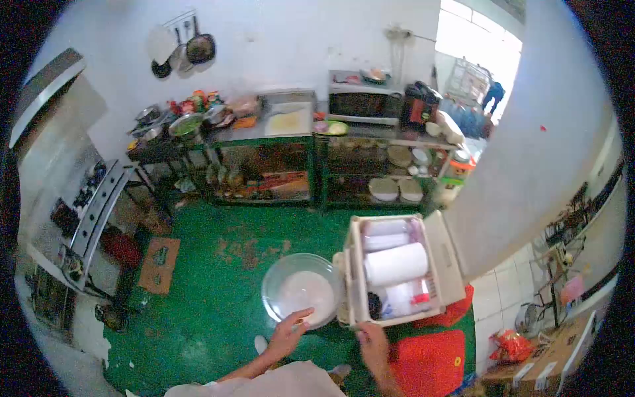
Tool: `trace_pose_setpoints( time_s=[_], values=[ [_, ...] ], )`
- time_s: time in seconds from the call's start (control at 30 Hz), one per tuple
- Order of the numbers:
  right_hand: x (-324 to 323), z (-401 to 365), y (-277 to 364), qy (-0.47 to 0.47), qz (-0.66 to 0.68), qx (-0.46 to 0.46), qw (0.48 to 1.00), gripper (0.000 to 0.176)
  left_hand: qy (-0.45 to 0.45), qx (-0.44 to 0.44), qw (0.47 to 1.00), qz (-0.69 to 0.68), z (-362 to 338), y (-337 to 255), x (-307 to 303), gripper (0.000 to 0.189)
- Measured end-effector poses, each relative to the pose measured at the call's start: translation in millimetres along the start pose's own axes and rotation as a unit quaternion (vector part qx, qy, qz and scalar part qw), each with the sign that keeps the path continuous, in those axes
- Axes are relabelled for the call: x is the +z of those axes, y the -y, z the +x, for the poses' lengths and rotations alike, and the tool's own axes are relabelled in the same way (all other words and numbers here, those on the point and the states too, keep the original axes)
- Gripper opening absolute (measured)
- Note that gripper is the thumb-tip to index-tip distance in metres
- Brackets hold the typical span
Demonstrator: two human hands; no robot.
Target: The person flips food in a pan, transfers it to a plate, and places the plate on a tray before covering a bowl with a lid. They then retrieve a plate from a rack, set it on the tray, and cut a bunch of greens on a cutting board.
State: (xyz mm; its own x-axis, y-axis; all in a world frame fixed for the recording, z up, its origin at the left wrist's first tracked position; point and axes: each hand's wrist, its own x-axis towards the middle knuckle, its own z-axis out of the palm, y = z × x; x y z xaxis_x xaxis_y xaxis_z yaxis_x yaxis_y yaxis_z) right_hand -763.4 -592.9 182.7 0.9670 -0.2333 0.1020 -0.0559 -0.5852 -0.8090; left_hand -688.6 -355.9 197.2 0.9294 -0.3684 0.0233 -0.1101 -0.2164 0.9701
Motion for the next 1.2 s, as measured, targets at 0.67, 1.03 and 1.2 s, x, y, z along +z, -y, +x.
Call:
trace_pose_setpoints(
  time_s=[0.67,1.03,1.2],
  values=[
    [474,162,337,0.420,0.606,0.315,0.597,0.083,-0.186,0.114,0.940,0.261,13,101,-406,0.072],
    [532,359,342,0.365,0.461,0.104,0.802,0.056,-0.289,-0.191,0.907,0.240,81,265,-569,0.044],
    [502,371,346,0.197,0.340,0.060,0.917,0.044,-0.154,-0.184,0.945,0.224,105,295,-611,0.040]
  ],
)
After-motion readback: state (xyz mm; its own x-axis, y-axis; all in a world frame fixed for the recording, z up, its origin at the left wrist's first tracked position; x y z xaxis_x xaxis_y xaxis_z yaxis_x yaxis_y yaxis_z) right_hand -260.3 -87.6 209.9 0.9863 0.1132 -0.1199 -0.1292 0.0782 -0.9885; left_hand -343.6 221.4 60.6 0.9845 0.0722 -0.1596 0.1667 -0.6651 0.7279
